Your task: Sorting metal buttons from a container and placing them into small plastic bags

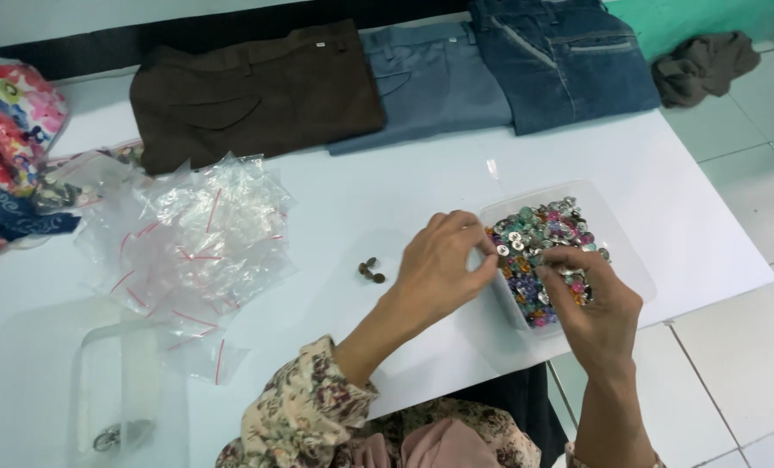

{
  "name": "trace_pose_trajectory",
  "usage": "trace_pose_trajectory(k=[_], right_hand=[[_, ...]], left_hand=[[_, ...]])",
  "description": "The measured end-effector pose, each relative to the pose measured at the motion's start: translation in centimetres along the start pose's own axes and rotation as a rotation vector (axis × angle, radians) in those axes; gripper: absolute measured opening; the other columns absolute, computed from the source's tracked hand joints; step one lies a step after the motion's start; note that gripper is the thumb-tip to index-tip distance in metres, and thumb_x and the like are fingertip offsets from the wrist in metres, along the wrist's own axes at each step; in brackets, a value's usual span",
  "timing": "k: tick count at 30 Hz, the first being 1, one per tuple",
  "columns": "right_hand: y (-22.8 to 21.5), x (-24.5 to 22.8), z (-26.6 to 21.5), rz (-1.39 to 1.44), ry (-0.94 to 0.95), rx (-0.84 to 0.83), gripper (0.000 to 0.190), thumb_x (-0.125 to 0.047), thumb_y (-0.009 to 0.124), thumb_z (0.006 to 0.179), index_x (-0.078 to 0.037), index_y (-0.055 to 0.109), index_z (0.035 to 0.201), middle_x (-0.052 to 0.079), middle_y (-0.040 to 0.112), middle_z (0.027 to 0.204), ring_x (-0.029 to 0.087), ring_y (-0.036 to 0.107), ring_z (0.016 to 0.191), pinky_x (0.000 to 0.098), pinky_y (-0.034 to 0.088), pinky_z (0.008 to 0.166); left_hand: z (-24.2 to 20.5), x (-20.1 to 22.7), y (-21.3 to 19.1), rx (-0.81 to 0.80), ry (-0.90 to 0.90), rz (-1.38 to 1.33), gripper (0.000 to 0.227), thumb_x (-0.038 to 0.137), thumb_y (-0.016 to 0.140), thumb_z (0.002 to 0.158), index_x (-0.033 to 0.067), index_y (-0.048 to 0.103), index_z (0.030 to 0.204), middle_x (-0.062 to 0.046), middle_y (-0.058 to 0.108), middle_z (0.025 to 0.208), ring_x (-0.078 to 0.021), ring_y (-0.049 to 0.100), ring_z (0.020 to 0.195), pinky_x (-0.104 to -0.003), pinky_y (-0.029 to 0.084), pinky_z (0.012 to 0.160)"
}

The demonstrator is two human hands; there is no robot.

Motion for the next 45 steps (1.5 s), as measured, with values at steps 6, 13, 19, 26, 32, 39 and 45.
trace_pose_trajectory(k=[6,13,19,26,32,39,45], right_hand=[[7.3,-5.9,-1.6,0.105,-0.155,-0.201,0.019,-0.004,0.075,0.091,-0.005,0.07,0.11,0.009,0.074,0.104,0.02,0.072,0.093,0.0311,0.059,0.087],[17.2,-3.6,-3.9,0.174,0.008,-0.363,0.019,0.002,0.076,0.085,-0.007,0.076,0.102,0.007,0.078,0.091,0.021,0.076,0.085,0.0344,0.062,0.08],[19.8,-4.0,-4.5,0.016,-0.106,-0.422,0.015,0.002,0.074,0.087,-0.008,0.075,0.098,0.005,0.073,0.088,0.019,0.072,0.088,0.0313,0.062,0.08],[20.1,-3.6,-4.8,-0.01,-0.095,-0.449,0.017,-0.003,0.075,0.088,-0.011,0.075,0.103,0.003,0.072,0.091,0.018,0.07,0.095,0.0313,0.059,0.085],[18.9,-3.8,-4.6,0.012,-0.021,-0.477,0.022,-0.004,0.075,0.088,-0.01,0.075,0.109,0.006,0.073,0.095,0.021,0.07,0.1,0.0331,0.059,0.088],[12.5,-6.7,-4.5,0.103,-0.136,-0.271,0.018,-0.004,0.078,0.085,-0.011,0.078,0.101,0.003,0.072,0.09,0.02,0.072,0.091,0.0334,0.063,0.078],[4.4,-6.1,-3.5,0.0,-0.175,-0.236,0.016,-0.006,0.074,0.09,-0.007,0.075,0.106,0.008,0.071,0.107,0.021,0.067,0.098,0.0338,0.053,0.092]], left_hand=[[-8.5,-7.1,-5.0,-0.023,-0.443,0.024,0.011,0.029,0.062,0.086,0.0195,0.068,0.085,0.007,0.065,0.105,-0.0178,0.057,0.105,-0.037,0.049,0.077],[-13.8,-13.1,-4.5,0.016,-0.557,0.137,0.015,0.025,0.067,0.089,0.0111,0.073,0.09,-0.011,0.066,0.109,-0.029,0.063,0.107,-0.04,0.052,0.085],[-13.8,-14.1,-3.9,0.083,-0.525,0.237,0.014,0.022,0.066,0.089,0.0094,0.073,0.092,-0.011,0.062,0.111,-0.031,0.061,0.106,-0.041,0.052,0.083],[-13.8,-14.0,-3.5,0.116,-0.496,0.275,0.013,0.023,0.067,0.091,0.0113,0.071,0.095,-0.011,0.059,0.111,-0.0327,0.06,0.105,-0.043,0.051,0.082],[-14.0,-13.5,-3.8,0.115,-0.465,0.307,0.012,0.021,0.064,0.093,0.0136,0.071,0.1,-0.01,0.06,0.112,-0.0318,0.061,0.106,-0.044,0.052,0.084],[-12.0,-8.7,-4.9,0.185,-0.33,0.244,0.011,0.019,0.066,0.093,0.0138,0.073,0.099,-0.012,0.063,0.109,-0.0331,0.063,0.099,-0.046,0.052,0.081],[-7.2,-2.3,-2.3,0.143,0.011,0.024,0.012,0.018,0.062,0.096,0.0128,0.069,0.104,-0.005,0.064,0.103,-0.0274,0.061,0.094,-0.042,0.045,0.083]])
Point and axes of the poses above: each hand's wrist, its own z-axis towards the middle knuckle, its own y-axis out of the palm, x = y × z, the point moved 8 cm from there along z, towards the middle knuckle
